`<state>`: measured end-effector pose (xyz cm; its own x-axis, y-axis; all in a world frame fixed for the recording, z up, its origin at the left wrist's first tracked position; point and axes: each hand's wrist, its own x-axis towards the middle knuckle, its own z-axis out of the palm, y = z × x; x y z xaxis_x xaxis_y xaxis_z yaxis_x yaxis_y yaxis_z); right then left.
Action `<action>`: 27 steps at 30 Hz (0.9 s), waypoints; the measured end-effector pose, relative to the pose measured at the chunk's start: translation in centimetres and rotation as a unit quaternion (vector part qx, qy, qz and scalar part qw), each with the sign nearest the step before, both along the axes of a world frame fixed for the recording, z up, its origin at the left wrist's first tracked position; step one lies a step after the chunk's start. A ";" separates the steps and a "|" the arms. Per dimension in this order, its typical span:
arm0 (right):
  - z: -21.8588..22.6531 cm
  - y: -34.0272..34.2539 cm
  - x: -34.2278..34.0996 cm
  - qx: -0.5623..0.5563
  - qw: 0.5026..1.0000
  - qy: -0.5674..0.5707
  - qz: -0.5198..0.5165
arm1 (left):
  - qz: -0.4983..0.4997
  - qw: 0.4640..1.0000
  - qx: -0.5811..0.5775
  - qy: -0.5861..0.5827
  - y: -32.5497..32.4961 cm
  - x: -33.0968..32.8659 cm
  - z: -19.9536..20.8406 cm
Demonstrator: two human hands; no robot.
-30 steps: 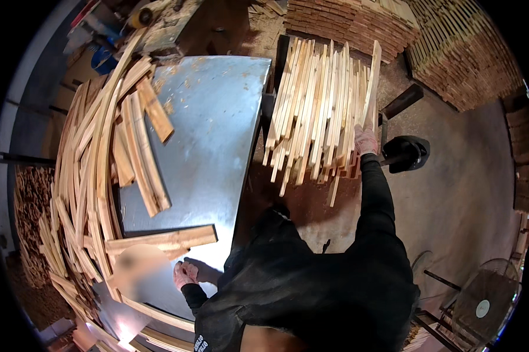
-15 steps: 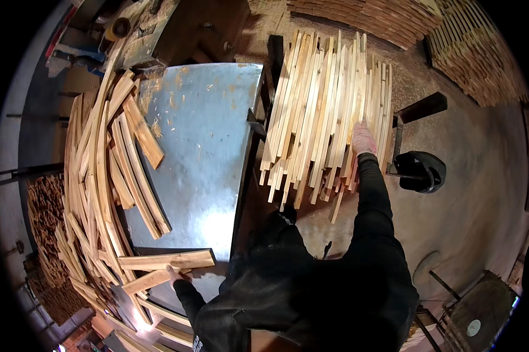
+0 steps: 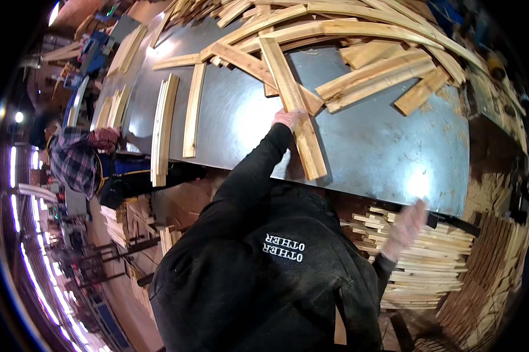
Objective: The person sorts wooden planks on a metal table, picking them up from a pile and stacking them into neat piles. The person wears pink gloves and handles the wood by hand, organizing the pieces into aligned stacks.
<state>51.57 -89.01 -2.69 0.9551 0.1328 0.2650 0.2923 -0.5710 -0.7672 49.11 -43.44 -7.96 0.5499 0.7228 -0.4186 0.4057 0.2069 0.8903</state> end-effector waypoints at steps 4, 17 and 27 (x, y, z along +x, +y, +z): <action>6.2 19.4 -0.9 -0.097 0.900 0.252 0.344 | 0.136 0.964 -0.161 -0.164 -1.2 -4.4 3.1; 1.8 46.9 -1.3 -0.220 0.826 -0.087 0.511 | 0.108 0.994 -0.026 -0.007 16.6 -19.5 0.1; 6.6 55.1 10.9 -0.482 0.798 -0.038 0.359 | -0.040 0.961 0.155 0.227 31.5 -22.6 8.4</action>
<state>62.43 -33.93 3.91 0.5265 0.8166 -0.2366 0.8350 -0.5491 -0.0370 26.53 -11.97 0.39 0.4200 0.8147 -0.3999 0.7702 -0.0869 0.6318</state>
